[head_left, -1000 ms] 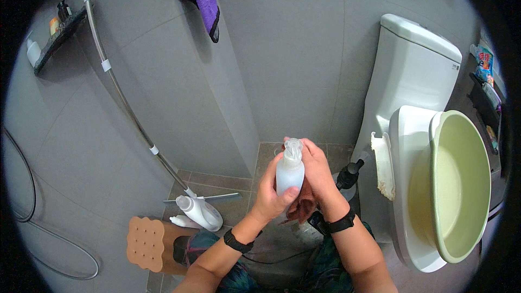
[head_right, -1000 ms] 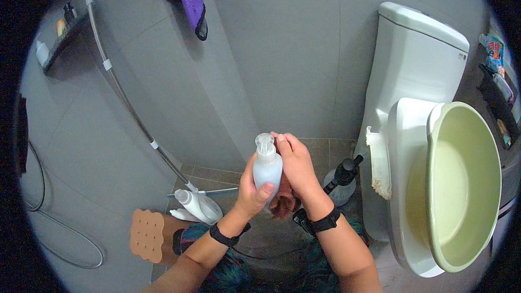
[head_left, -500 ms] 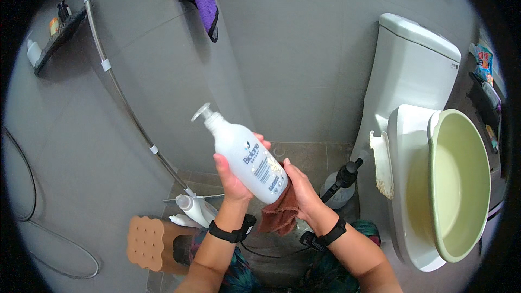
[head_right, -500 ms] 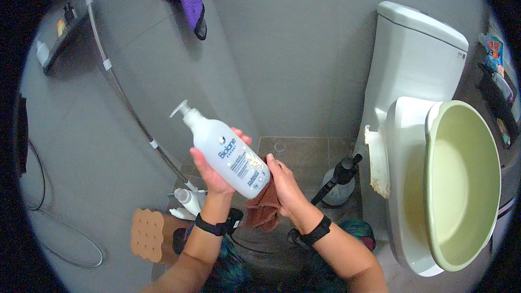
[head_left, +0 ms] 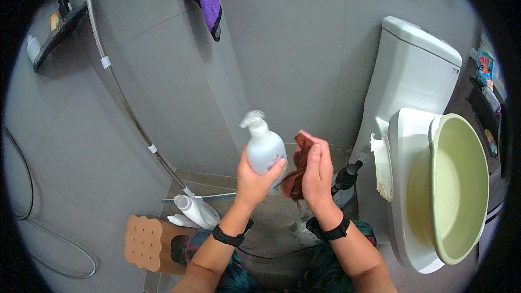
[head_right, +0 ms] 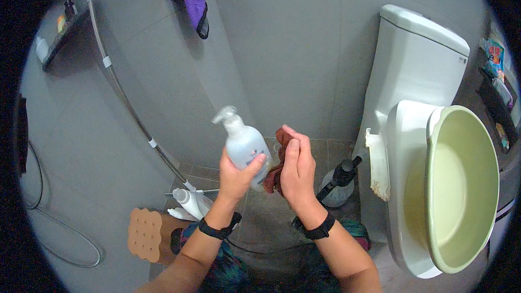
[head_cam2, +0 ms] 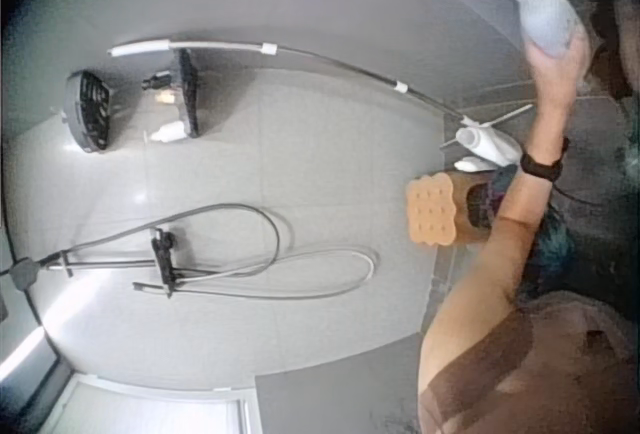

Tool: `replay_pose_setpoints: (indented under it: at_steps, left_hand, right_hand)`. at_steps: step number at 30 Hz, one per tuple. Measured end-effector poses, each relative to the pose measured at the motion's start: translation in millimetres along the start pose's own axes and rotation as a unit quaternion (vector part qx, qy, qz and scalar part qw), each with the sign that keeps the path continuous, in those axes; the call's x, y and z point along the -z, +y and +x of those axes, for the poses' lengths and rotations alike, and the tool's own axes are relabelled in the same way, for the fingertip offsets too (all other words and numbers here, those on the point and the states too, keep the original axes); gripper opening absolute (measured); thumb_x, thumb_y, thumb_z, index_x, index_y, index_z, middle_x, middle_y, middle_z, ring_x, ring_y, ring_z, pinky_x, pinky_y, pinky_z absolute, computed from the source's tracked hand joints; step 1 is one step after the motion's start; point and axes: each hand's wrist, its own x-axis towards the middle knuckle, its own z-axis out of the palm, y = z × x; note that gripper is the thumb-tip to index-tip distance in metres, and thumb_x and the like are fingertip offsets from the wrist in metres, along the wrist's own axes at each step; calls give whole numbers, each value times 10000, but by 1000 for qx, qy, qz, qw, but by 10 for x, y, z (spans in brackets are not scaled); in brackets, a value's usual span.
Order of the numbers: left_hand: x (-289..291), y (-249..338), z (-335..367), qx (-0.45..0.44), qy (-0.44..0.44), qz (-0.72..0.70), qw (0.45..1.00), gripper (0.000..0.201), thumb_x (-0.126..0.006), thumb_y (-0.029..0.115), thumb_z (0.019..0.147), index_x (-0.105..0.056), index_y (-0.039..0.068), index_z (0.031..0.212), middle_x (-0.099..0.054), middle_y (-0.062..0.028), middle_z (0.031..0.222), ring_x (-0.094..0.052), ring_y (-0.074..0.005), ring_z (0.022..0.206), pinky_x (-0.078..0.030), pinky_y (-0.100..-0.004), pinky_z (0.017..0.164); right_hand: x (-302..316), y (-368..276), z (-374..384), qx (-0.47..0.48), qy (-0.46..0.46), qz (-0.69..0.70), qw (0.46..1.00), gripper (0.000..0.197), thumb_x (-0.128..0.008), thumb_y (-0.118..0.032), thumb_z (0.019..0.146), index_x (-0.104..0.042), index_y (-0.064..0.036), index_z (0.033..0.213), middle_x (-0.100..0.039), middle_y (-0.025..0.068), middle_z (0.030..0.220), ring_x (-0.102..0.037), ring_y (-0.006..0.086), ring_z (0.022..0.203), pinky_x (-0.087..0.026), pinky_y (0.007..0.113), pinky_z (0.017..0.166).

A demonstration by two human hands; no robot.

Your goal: The person wipes down a stool, a detergent bottle, and a spray bottle by hand using a cloth.

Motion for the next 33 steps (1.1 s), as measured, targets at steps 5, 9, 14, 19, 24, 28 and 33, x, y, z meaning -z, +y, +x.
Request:
replay_pose_setpoints:
  at_steps: [5, 9, 14, 19, 24, 28, 33]
  left_hand:
    - [-160, -106, -167, -51, -14, 143, 988, 483, -781, 137, 769, -505, 26, 1149, -656, -194, 981, -670, -304, 898, -521, -398, 763]
    - [-114, -19, -176, -53, -86, 188, 977, 463, -787, 177, 762, -528, 38, 1120, -674, -226, 947, -685, -383, 870, -535, -424, 734]
    - [-25, 32, -219, 23, -250, 66, 966, 552, -795, 232, 770, -537, 19, 1209, -666, -166, 1074, -665, -272, 987, -520, -378, 847]
    - [-30, 49, -203, 67, -272, 2, 960, 615, -791, 234, 778, -516, 11, 1282, -646, -125, 1117, -629, -198, 1017, -499, -353, 894]
    - [-127, 58, -169, 38, -78, 186, 979, 385, -729, 190, 806, -500, -12, 1040, -658, -259, 878, -681, -407, 843, -521, -435, 695]
    - [-81, -99, -197, -32, -78, 267, 960, 403, -701, 182, 823, -458, 2, 1089, -655, -270, 871, -670, -442, 834, -522, -450, 687]
    - [-33, -94, -253, -40, -128, 265, 955, 497, -749, 214, 766, -494, -7, 1131, -664, -270, 880, -679, -417, 822, -541, -469, 693]
  right_hand:
    - [-102, -47, -23, 224, -49, -171, 958, 425, -395, -291, 1023, -473, -10, 1333, -549, 226, 1296, -555, 377, 1181, -431, 429, 998]
    - [80, -15, 64, -10, -92, -64, 994, 420, -354, -296, 1034, -585, 11, 1203, -672, 179, 1062, -644, 298, 1002, -469, 371, 922]
    - [309, -104, 264, -204, -239, 195, 929, 525, -308, -339, 1028, -658, 50, 1072, -680, 176, 1117, -651, 228, 968, -514, 357, 879]
    - [283, -107, 206, -255, -183, 292, 903, 509, -328, -359, 1042, -629, 47, 1099, -684, 168, 1087, -659, 234, 953, -517, 361, 871]
    - [-27, 63, -117, 74, -69, -186, 977, 419, -457, -230, 972, -434, 39, 1292, -523, 255, 1243, -521, 408, 1155, -407, 464, 982]
    - [-151, 60, -234, 160, -43, -301, 939, 525, -591, -176, 907, -374, 88, 1306, -468, 304, 1274, -491, 441, 1171, -393, 482, 1003]
    - [38, 59, 9, -51, -89, -99, 990, 353, -631, -279, 934, -565, 20, 1111, -643, 182, 959, -634, 253, 881, -491, 357, 805]
